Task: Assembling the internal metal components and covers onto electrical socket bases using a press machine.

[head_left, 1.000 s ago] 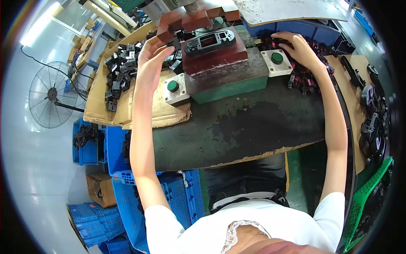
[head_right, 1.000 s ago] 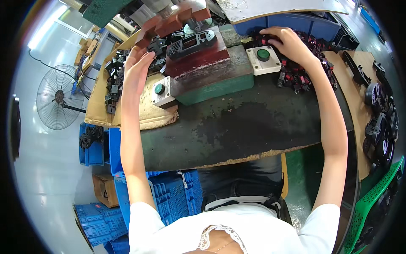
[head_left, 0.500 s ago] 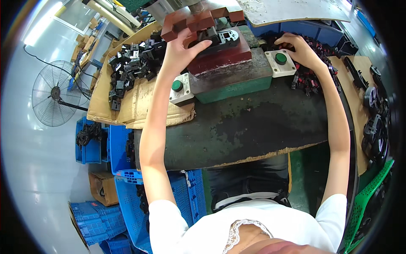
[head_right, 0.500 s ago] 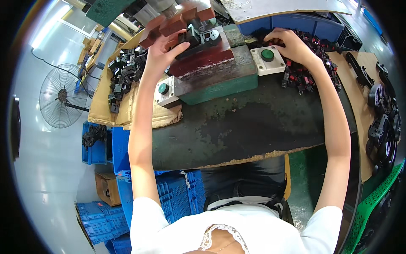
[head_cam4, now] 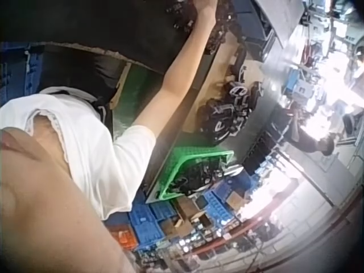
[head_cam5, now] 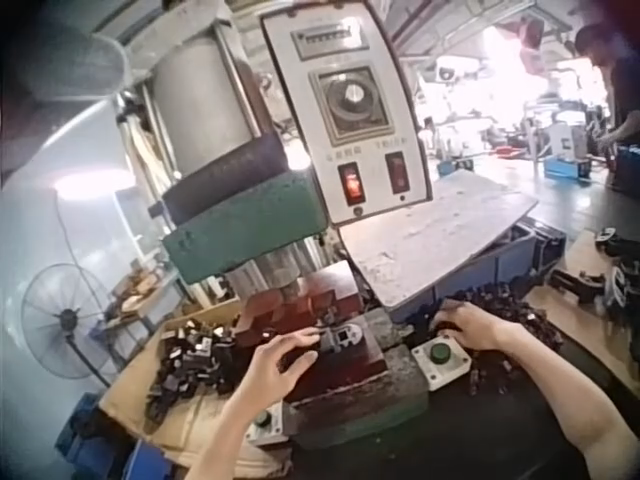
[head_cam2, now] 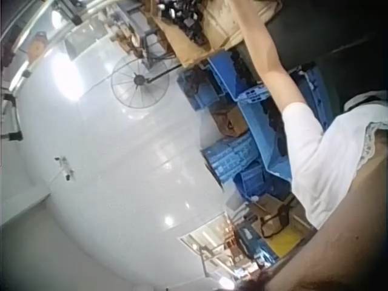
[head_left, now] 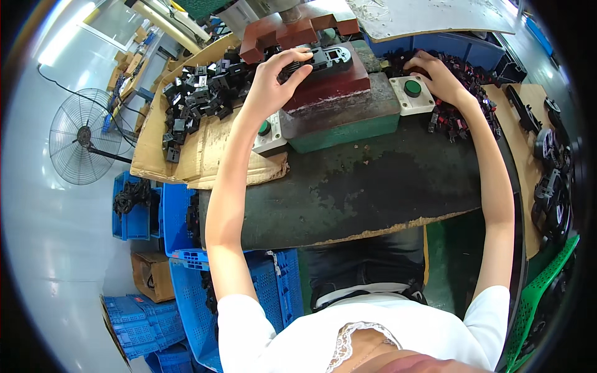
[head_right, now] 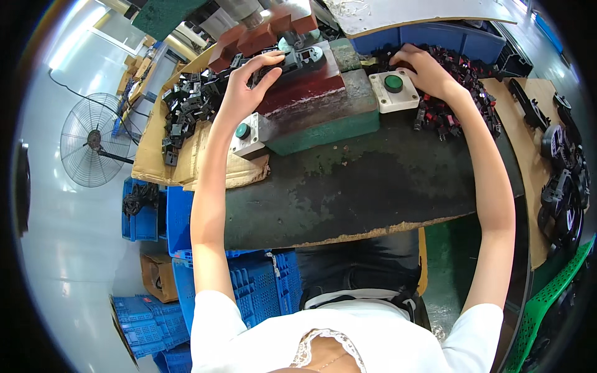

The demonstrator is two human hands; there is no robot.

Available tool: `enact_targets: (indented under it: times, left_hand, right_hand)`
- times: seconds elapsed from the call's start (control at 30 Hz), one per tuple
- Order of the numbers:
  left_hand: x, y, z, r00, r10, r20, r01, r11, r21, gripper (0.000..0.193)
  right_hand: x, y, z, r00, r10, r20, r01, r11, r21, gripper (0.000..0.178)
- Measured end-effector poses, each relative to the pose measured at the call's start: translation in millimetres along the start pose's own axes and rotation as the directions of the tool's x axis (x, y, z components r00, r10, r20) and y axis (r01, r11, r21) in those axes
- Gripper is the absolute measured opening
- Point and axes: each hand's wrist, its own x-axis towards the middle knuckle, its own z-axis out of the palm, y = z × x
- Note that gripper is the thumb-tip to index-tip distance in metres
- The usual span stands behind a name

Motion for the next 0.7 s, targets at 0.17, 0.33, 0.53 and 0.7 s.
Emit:
enact_targets:
  times: [0.17, 0.33, 0.53, 0.7]
  left_hand:
    - [-1.4, -0.2, 3.5, 0.991, 0.123, -0.053, -0.112, 0.977, 0.182, 0.018]
    - [-5.5, 13.6, 0.4, 0.984, 0.179, 0.016, -0.164, 0.863, 0.477, 0.025]
    - [-39.5, 28.3, -38.7, 0.999, 0.053, -0.006, -0.045, 0.907, 0.42, 0.043]
    - [-90.2, 14.8, -44.8, 0.998, -0.027, -0.065, 0.054, 0.891, 0.451, 0.035]
  right_hand:
    - [0.5, -2.2, -1.7, 1.0, -0.001, 0.022, 0.0, 0.998, 0.061, 0.023]
    - [-0.5, -17.4, -6.5, 0.995, 0.028, 0.094, -0.026, 0.999, -0.021, 0.029]
    - [-3.9, -15.1, -5.3, 0.997, -0.049, -0.056, 0.05, 0.999, 0.014, 0.027]
    - [-5.6, -28.2, -19.1, 0.984, 0.125, -0.126, -0.112, 0.988, 0.106, 0.026]
